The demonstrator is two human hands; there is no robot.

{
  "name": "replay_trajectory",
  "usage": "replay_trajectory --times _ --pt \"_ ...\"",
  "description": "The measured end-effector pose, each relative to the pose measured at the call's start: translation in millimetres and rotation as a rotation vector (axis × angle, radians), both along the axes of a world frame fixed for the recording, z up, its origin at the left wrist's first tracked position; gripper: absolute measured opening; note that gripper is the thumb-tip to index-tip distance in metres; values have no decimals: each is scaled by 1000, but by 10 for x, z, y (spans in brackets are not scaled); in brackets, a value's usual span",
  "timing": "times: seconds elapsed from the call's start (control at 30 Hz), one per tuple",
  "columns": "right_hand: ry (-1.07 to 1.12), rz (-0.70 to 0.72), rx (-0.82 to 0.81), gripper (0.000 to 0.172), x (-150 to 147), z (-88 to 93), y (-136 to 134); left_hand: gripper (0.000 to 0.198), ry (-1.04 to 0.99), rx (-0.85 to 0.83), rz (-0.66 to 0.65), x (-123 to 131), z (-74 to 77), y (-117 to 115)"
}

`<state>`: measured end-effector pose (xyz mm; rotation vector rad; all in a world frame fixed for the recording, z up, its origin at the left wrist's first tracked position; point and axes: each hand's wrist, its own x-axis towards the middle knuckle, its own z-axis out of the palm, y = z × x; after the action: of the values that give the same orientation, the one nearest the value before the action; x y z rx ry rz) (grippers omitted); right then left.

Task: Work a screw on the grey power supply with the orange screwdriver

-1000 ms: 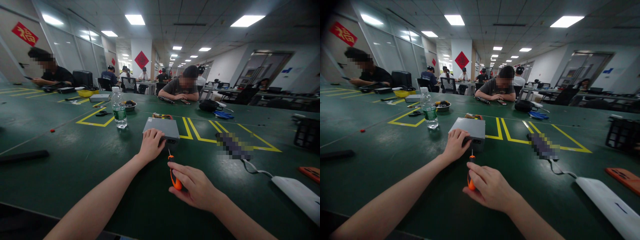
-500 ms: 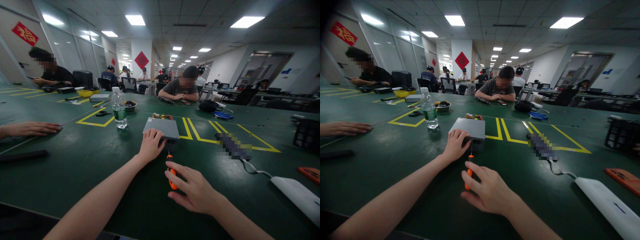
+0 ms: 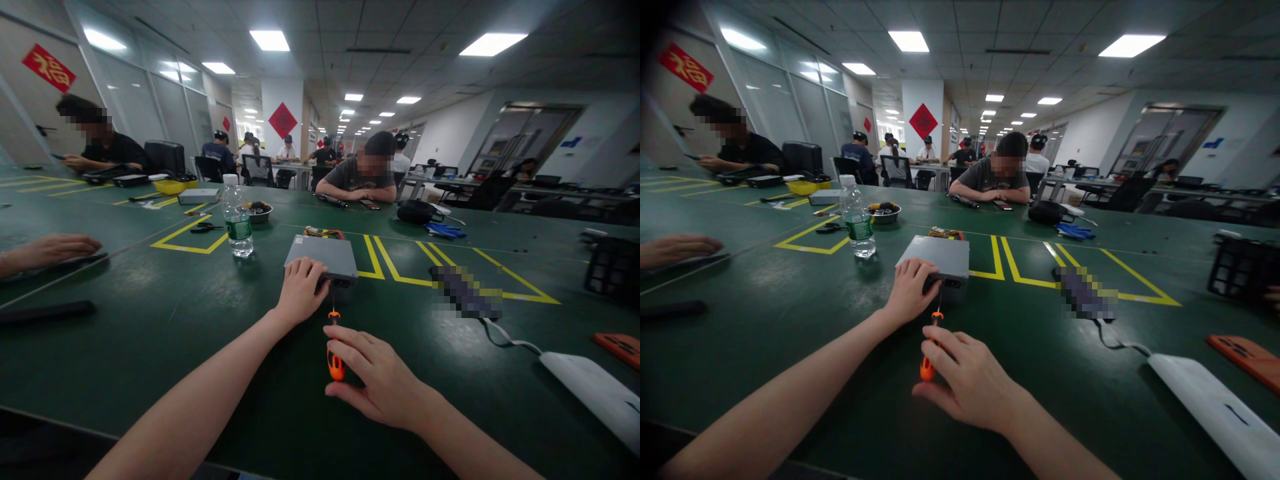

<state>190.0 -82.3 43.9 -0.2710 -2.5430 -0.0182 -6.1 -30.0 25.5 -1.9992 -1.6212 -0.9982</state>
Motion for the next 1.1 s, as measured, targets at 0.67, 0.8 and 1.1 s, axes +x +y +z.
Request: replay_trajectory --times 0.67,0.8,1.1 --pt "12 6 25 26 -22 -12 -8 21 22 7 7 -11 -17 21" --pt "-56 18 5 32 -7 20 -26 22 16 12 -1 -13 -21 25" --pt "41 40 87 26 -91 -42 2 20 7 10 3 -10 -23 20"
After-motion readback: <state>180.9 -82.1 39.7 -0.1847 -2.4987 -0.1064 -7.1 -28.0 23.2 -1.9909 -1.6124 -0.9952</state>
